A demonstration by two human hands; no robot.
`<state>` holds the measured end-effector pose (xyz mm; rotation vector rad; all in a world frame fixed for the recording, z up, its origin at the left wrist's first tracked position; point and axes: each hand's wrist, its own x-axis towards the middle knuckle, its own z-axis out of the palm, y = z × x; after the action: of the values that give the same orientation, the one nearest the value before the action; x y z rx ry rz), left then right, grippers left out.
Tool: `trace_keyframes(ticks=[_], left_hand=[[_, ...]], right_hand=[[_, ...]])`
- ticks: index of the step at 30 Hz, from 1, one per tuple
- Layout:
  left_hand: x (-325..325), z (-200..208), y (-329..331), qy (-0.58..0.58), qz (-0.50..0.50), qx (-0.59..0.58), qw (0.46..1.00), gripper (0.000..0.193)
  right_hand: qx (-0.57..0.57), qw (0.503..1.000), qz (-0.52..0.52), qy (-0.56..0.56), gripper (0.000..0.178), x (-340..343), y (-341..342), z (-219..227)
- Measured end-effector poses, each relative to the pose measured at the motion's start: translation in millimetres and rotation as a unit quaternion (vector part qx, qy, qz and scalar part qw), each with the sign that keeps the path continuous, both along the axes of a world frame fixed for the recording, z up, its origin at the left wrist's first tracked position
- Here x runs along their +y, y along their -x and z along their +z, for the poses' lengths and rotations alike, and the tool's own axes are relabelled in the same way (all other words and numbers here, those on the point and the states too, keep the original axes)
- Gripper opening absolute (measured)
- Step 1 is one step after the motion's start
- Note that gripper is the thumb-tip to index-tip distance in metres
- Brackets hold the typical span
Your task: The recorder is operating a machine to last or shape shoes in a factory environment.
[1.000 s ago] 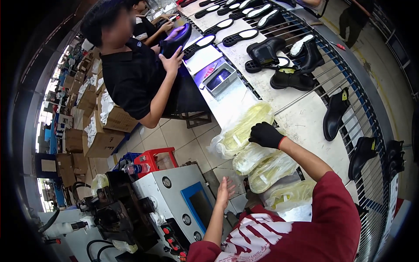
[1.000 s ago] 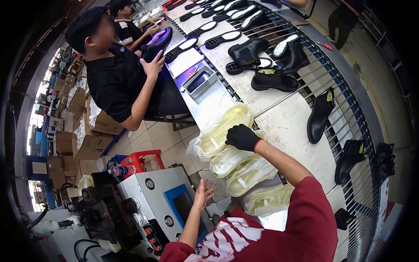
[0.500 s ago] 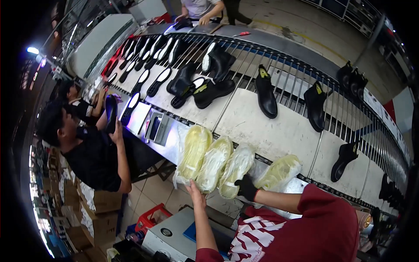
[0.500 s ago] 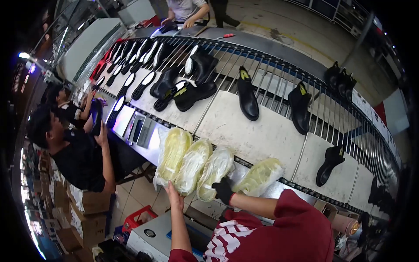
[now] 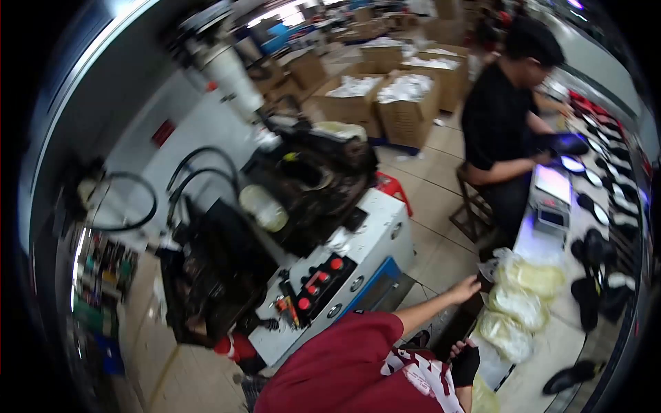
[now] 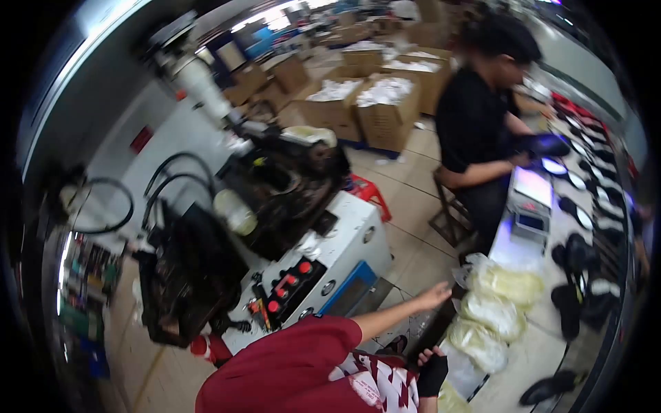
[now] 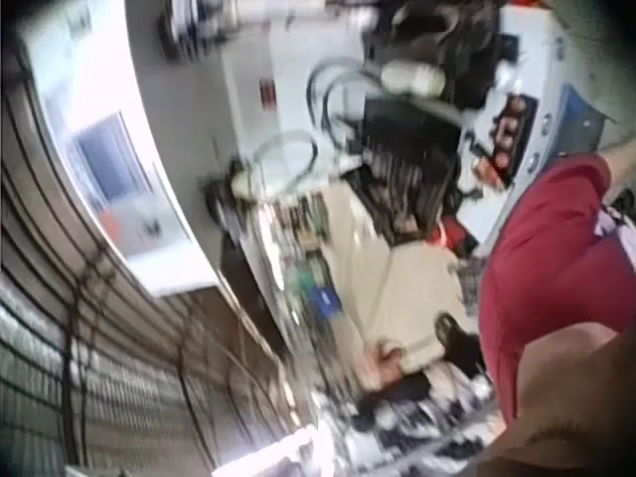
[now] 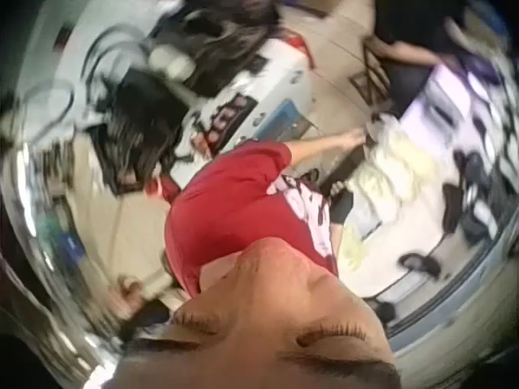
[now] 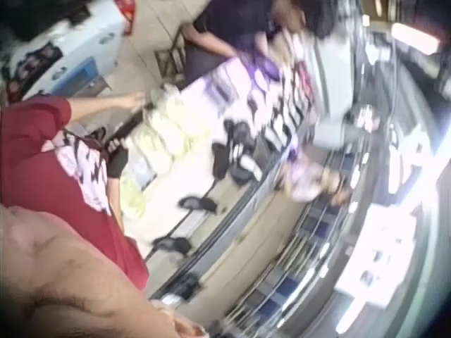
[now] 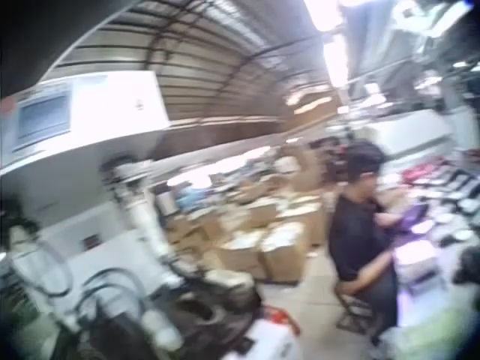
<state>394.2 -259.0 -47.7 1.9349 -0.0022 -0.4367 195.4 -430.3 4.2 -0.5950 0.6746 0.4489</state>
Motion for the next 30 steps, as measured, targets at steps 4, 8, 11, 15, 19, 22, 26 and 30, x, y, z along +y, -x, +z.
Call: trace_keyframes(ticks=[4,8,11,15,19,22,26,30], left_hand=[[99,-34,117,-0.023,-0.015,0.104,0.994,0.079],[198,-16,237,0.032,0.163,0.142,0.976,0.072],[250,23,289,0.087,0.305,0.072,0.946,0.063],[296,74,323,0.122,0.415,0.014,0.901,0.055],[308,132,375,0.066,0.437,0.024,0.897,0.044],[319,205,424,0.059,0.447,0.012,0.893,0.039],[349,332,501,0.01,0.55,-0.212,0.808,0.033],[401,410,551,-0.14,0.596,-0.377,0.695,0.028]], right_hand=[[-0.105,0.957,0.171,0.21,0.02,45,-48,20],[-0.441,0.788,0.271,0.333,0.021,137,-108,90],[-0.63,0.623,0.326,0.33,0.022,250,-121,158],[-0.781,0.471,0.356,0.202,0.027,396,-84,229],[-0.768,0.489,0.37,0.185,0.023,481,-22,275],[-0.827,0.487,0.257,0.117,0.026,501,19,313],[-0.821,0.496,0.282,0.023,0.037,543,65,372],[-0.862,0.423,0.278,-0.028,0.042,586,104,385]])
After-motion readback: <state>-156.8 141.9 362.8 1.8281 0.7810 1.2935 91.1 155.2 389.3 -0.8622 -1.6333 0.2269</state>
